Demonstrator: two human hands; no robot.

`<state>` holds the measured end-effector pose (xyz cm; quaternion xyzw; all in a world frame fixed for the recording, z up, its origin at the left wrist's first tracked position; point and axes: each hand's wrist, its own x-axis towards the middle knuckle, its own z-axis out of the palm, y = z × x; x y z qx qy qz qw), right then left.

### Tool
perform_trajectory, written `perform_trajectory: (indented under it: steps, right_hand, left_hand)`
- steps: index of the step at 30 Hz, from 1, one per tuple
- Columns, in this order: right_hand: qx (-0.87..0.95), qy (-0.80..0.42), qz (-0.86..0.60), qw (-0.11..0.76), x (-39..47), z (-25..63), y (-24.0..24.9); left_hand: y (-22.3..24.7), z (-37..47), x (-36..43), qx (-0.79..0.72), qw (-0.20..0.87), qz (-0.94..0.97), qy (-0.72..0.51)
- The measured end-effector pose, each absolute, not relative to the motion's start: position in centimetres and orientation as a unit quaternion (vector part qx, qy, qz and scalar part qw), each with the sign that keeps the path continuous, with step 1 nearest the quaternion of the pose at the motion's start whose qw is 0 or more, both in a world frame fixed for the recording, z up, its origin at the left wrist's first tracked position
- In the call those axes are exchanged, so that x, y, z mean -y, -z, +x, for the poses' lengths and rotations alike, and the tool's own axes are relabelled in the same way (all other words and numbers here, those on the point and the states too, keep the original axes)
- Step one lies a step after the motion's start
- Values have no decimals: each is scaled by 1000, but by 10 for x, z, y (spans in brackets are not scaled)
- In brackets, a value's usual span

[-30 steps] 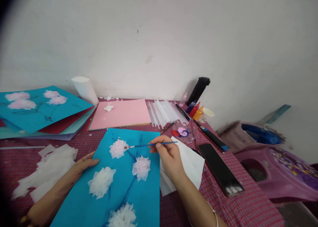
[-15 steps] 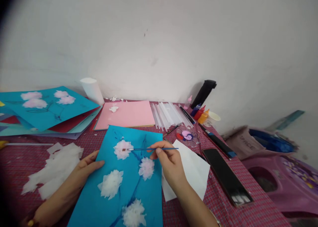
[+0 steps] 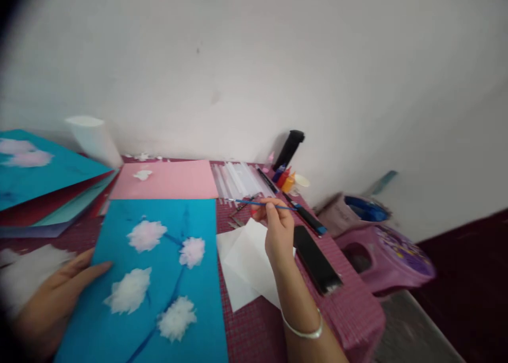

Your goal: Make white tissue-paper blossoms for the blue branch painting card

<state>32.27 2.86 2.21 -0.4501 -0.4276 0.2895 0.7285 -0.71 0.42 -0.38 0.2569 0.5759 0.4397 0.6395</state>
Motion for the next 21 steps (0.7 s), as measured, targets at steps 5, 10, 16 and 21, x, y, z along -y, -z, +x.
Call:
perform_trajectory:
  steps: [5, 10, 16, 21]
  right_hand:
    - [366, -182, -542, 735, -52, 378, -5]
    - [301, -243, -537, 750, -61, 399, 13]
    - [279, -319, -519, 743, -64, 404, 23]
    - [267, -318, -518, 748, -66, 405, 26]
  left_hand:
    - [5, -10, -11, -582, 647, 289, -399]
    - [-7, -10, -9, -556, 688, 345, -313]
    - [3, -20, -9, -521, 701, 381, -305]
    - [4, -14, -9, -505, 714, 374, -309]
